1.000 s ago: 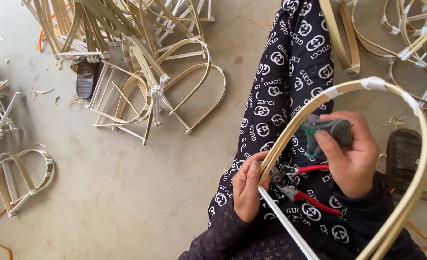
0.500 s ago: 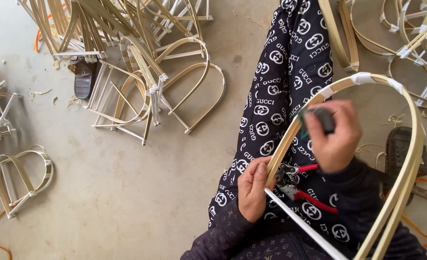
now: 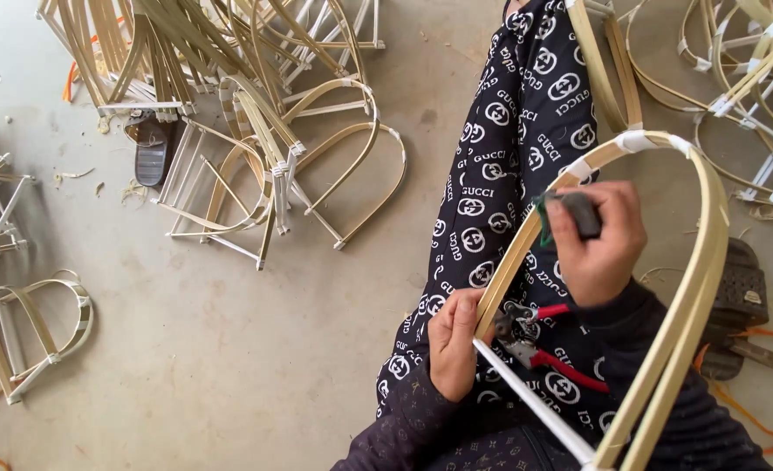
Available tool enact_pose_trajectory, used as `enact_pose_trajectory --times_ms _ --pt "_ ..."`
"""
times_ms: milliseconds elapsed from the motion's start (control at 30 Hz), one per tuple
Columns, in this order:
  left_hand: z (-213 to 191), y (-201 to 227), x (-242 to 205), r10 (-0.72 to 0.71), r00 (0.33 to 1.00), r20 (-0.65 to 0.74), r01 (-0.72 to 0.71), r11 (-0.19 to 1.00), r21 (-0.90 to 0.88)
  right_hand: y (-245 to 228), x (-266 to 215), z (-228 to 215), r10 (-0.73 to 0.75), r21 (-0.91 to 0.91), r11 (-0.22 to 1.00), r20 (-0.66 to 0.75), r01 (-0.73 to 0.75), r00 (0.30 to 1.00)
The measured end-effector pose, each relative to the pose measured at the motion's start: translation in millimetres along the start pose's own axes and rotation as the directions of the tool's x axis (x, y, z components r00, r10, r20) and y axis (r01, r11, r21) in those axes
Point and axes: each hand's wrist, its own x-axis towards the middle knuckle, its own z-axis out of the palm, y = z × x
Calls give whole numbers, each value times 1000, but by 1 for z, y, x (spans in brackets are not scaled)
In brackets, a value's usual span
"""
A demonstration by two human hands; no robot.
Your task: Assembling and finishing bamboo furniture frames by hand using pliers.
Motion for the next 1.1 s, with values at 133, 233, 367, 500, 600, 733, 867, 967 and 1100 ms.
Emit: enact_pose_trajectory --times_ms 133,233,367,500,600,733,867,967,1100 --pt "-7 -6 5 16 1000 -24 -16 1000 -22 -26 -24 9 116 142 981 117 -132 986" --pt "-12 -7 8 29 998 -55 -30 1000 -2 -44 -57 9 11 258 961 337 -103 941" --pt "-5 -8 0 -8 1000 -16 7 999 -32 -21 -43 3 176 396 872 295 -288 939" --pt "-4 -4 12 -5 998 64 9 998 -59 3 -25 -4 332 547 590 506 -594 796" --pt "-11 13 11 -51 980 191 55 998 -17 15 -37 -7 377 414 673 521 -613 766" --pt "-24 44 11 -137 931 339 97 986 133 20 -29 -13 446 428 677 409 -599 796" --pt "-16 53 11 -141 910 391 -27 919 394 9 -25 -19 408 321 777 397 -541 822" --pt "-15 49 15 -157 924 348 -15 896 443 6 -29 -22 413 200 780 548 -593 728" --pt "-14 55 14 -170 940 295 33 907 419 -17 -43 -17 237 275 805 664 -526 710"
